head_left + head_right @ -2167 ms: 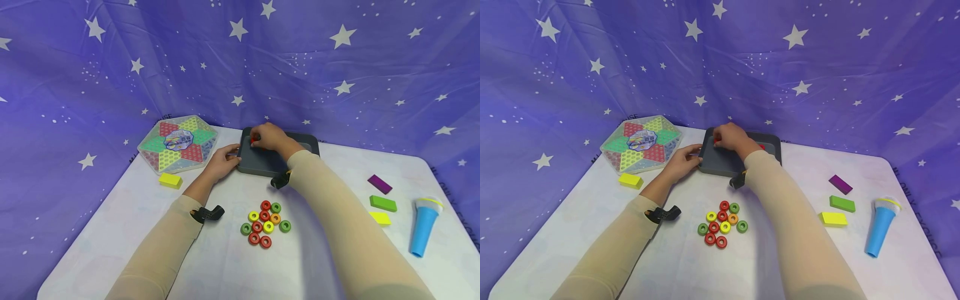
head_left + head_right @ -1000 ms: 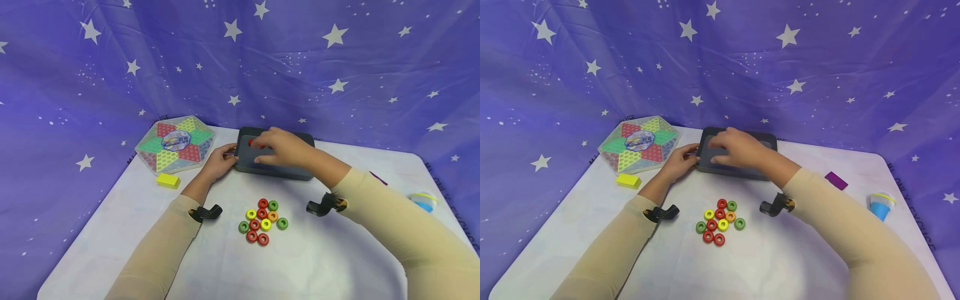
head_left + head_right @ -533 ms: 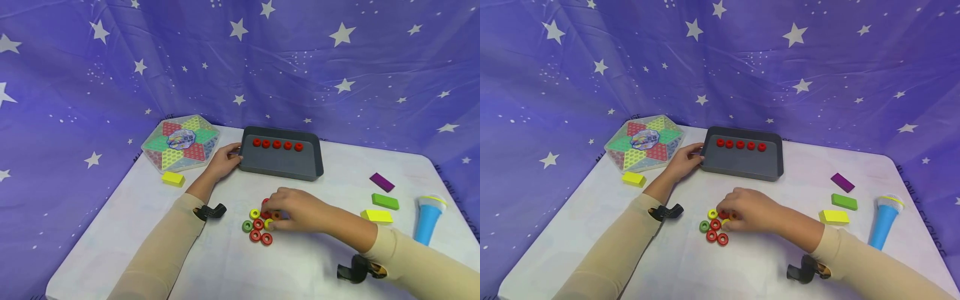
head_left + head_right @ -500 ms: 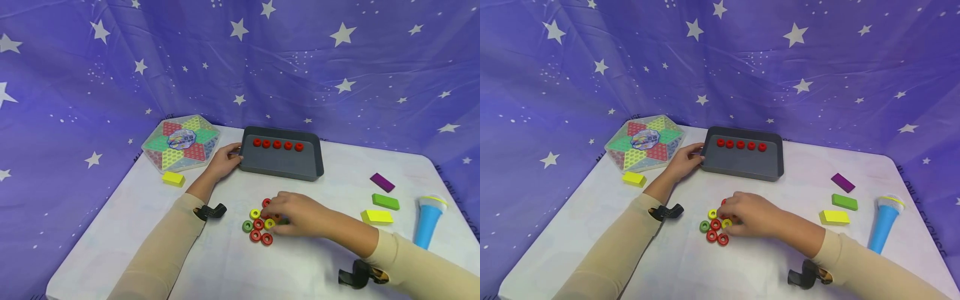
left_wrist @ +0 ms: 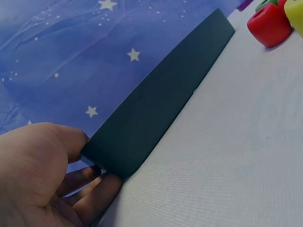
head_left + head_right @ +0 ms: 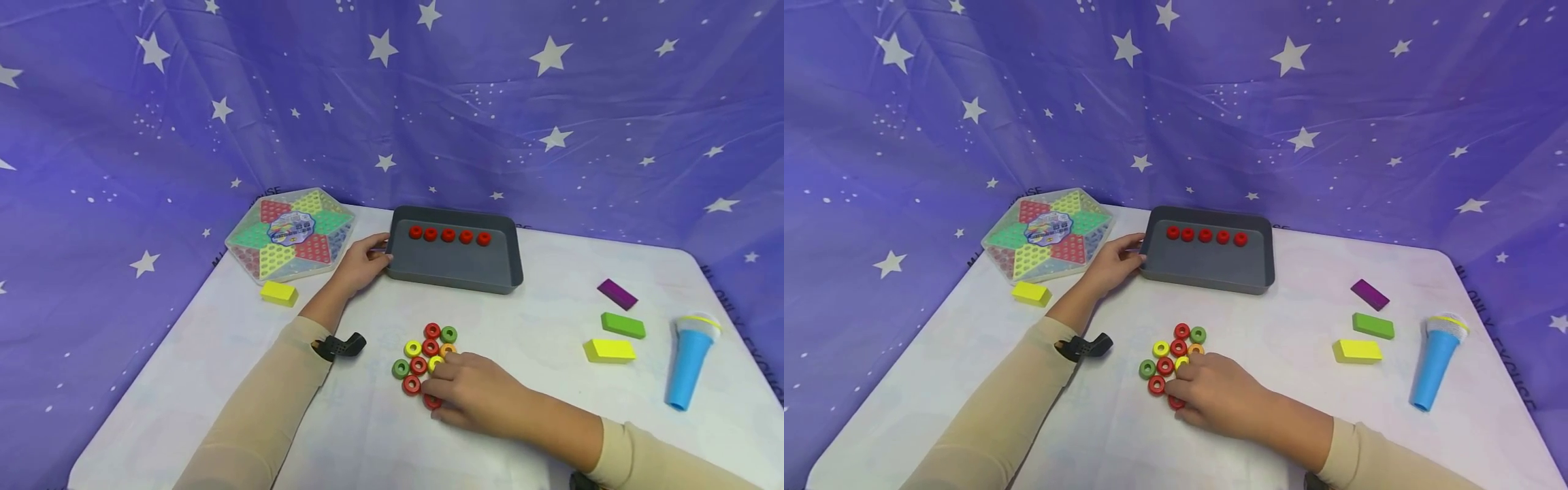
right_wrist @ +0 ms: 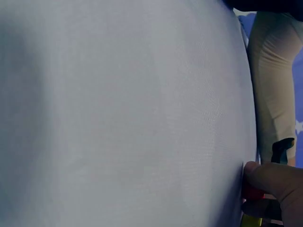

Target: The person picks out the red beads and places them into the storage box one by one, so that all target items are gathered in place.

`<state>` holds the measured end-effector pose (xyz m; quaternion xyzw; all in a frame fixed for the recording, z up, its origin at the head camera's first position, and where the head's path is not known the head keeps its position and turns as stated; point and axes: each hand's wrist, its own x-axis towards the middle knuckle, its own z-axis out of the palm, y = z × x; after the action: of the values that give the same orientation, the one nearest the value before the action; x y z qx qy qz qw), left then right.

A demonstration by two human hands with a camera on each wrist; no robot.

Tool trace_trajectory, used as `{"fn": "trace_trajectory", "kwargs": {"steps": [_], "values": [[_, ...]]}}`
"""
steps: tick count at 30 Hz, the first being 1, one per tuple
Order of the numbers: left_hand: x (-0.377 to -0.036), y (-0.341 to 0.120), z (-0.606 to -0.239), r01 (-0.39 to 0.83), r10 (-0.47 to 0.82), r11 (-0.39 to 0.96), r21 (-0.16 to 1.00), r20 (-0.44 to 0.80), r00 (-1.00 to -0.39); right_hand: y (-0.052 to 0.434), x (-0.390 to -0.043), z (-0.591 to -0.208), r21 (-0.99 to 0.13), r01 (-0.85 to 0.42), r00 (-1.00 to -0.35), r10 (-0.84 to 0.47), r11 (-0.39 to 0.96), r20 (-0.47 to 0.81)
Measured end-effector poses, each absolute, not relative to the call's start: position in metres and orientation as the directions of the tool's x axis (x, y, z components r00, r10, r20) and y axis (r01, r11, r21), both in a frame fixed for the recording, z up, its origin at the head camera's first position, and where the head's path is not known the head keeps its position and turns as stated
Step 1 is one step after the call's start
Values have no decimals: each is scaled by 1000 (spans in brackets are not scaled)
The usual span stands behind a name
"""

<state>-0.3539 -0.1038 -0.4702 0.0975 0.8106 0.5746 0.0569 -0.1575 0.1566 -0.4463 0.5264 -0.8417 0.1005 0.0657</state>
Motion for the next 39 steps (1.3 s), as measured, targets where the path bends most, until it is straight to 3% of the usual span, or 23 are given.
{"fn": "trace_trajectory", "kwargs": {"steps": [9,16,28,39], "values": [[-354,-104,-471,86,226,296,951,18,-974,162,-160,-435,-122,-905,-426,-859,409,283],[-354,-102,-471,81,226,308,948,10,-974,171,-174,-411,-244,-873,-483,-820,423,307],[-353,-103,-471,85,224,280,956,21,-974,166,-227,-364,-368,-764,-608,-781,529,140],[-352,-102,-470,101,210,322,941,34,-977,161,-286,-330,-412,-706,-633,-774,576,2]]}}
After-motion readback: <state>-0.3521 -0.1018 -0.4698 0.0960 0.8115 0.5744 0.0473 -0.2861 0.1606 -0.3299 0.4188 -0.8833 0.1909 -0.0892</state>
